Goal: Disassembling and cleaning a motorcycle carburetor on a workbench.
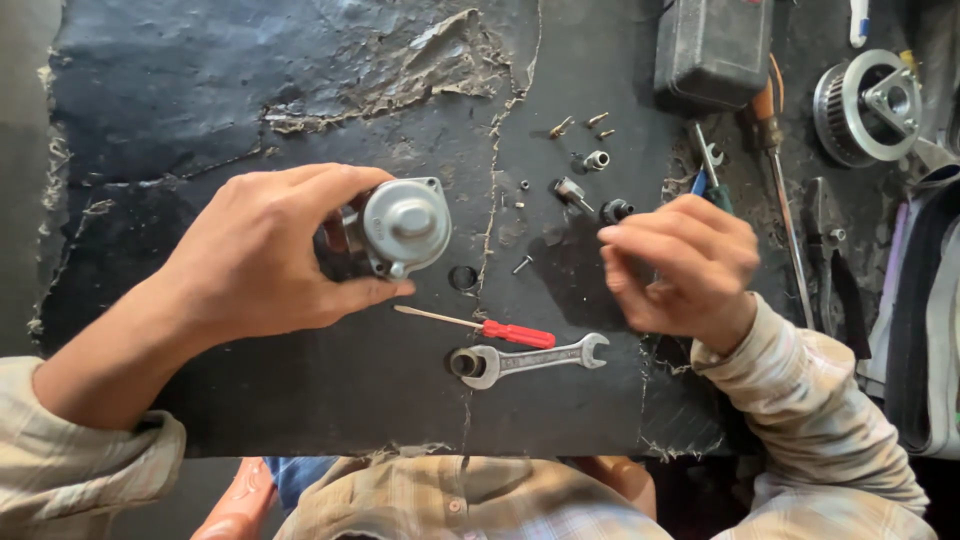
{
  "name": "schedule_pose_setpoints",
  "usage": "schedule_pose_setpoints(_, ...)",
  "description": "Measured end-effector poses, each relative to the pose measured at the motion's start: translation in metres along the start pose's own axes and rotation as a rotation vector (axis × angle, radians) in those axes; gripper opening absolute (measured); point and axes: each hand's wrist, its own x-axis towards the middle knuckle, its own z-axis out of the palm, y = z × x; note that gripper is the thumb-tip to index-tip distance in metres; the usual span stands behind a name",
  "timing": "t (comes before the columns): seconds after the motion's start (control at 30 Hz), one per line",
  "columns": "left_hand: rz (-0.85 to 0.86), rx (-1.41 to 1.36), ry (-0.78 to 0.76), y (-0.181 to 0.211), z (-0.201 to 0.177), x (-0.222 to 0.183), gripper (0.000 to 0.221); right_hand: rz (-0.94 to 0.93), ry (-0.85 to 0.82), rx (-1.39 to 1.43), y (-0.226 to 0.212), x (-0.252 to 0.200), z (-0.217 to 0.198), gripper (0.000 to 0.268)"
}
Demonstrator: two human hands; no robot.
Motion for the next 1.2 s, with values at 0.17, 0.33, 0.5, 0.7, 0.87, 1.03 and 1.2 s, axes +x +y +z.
schedule_pose_setpoints(0.17,0.018,0.016,0.038,0.003,0.002,-0.001,0.065,-0.016,-0.221,0.014,-0.028,0.024,0.008,0.030)
schedule_pose_setpoints(0.33,0.037,0.066,0.077,0.003,0.002,-0.006,0.064,-0.069,-0.317,-0.030,-0.035,0.032,0.021,0.032)
schedule_pose_setpoints(0.5,0.095,0.066,0.107,-0.003,0.006,-0.007,0.065,-0.001,-0.274,0.012,-0.035,0.028,0.021,0.024)
schedule_pose_setpoints(0.7,0.102,0.034,0.159,0.001,0.014,-0.006,0.058,0.141,-0.115,0.220,-0.044,0.027,0.016,0.024)
schedule_pose_setpoints(0.87,0.096,0.056,0.226,0.001,0.020,-0.006,0.057,0.039,-0.065,0.244,-0.061,0.049,0.008,0.025)
schedule_pose_setpoints(1.03,0.101,0.047,0.267,0.002,0.022,-0.006,0.056,-0.128,-0.059,0.165,-0.087,0.089,0.018,0.036)
schedule_pose_setpoints(1.2,0.081,0.072,0.284,-0.001,0.026,-0.007,0.054,-0.271,-0.092,0.017,-0.094,0.097,0.030,0.044)
